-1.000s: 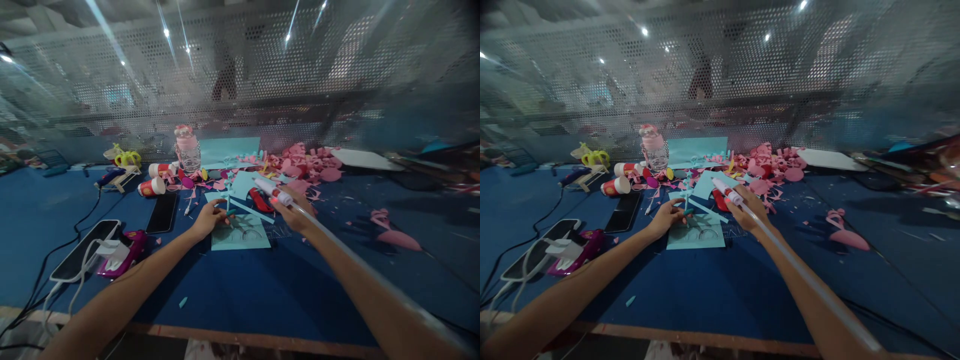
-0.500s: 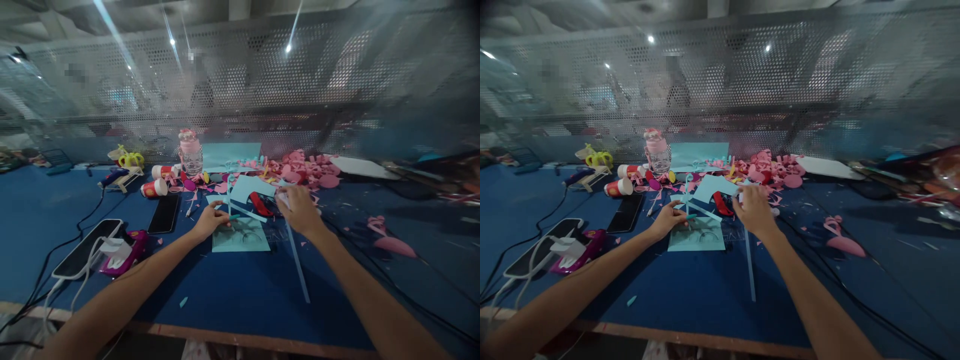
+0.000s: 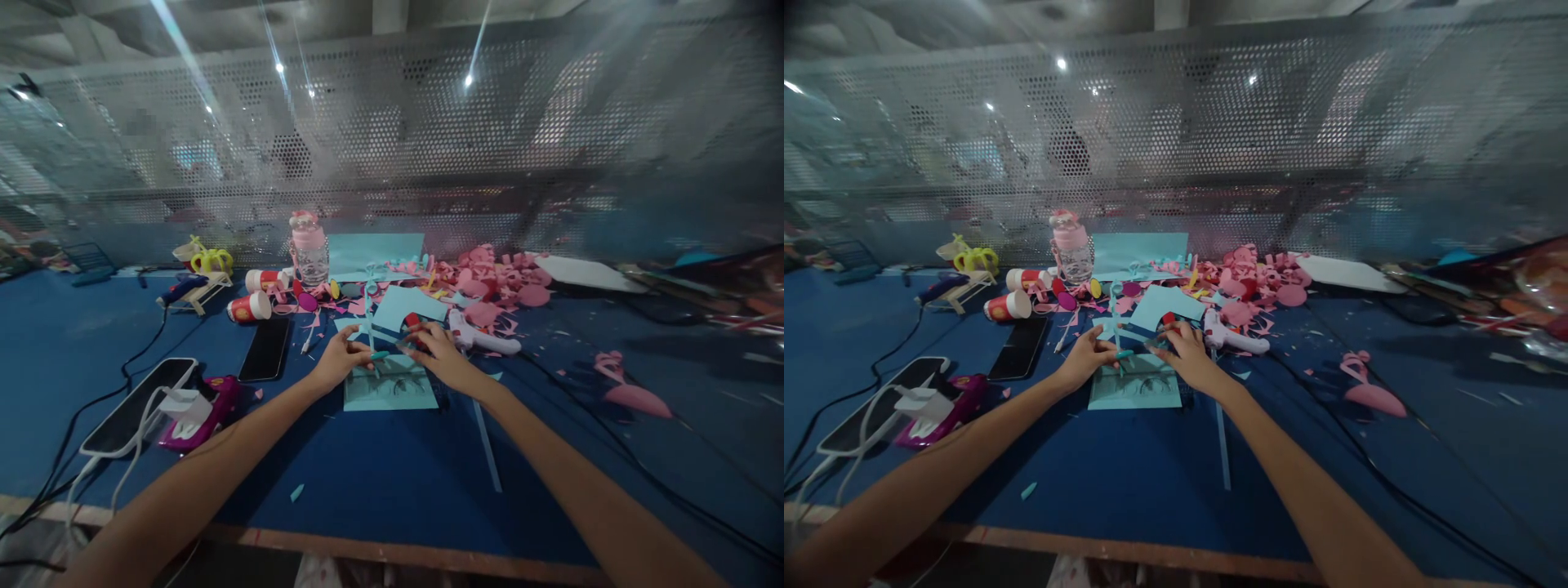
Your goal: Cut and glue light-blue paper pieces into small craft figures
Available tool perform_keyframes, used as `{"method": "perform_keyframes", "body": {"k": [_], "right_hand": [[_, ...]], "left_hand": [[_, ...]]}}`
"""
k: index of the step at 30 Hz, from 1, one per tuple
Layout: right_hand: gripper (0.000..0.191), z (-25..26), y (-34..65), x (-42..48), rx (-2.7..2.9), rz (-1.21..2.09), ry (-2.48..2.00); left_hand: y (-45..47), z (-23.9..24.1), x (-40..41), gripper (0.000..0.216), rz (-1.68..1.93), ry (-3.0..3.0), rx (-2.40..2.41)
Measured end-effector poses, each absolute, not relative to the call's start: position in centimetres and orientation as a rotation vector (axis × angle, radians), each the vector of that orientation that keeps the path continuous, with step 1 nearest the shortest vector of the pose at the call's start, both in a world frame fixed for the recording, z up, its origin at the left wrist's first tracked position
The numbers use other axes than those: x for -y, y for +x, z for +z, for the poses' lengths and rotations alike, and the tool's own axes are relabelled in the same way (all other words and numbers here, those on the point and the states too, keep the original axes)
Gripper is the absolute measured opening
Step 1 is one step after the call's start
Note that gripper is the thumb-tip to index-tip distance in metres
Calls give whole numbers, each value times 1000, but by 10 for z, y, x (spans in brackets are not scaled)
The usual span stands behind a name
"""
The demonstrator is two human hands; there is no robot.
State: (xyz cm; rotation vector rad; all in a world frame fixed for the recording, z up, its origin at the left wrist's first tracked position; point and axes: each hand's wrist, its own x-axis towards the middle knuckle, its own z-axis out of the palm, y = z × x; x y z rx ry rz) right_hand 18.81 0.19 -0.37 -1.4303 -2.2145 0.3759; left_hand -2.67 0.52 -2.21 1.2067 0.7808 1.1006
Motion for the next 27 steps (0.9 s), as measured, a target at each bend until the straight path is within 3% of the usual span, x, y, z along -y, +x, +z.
{"method": "perform_keyframes", "body": {"k": [4,9,15,27], "right_hand": [[37,-1,189,-3,2189,516,-1383],[37,0,185,-1,1957,925,-1183],[30,5,173,8,1844,889,-1235],[37,-3,149,11,1408,945,-1281]], "left_hand": [[-27,-24,-6,61,1098,1225,-776],[-28,-21,-4,63,1094,1242,-816],[-25,-13,1,63,1095,1241,-840],[-22,-15,2,69,1124,1237,-871]]}}
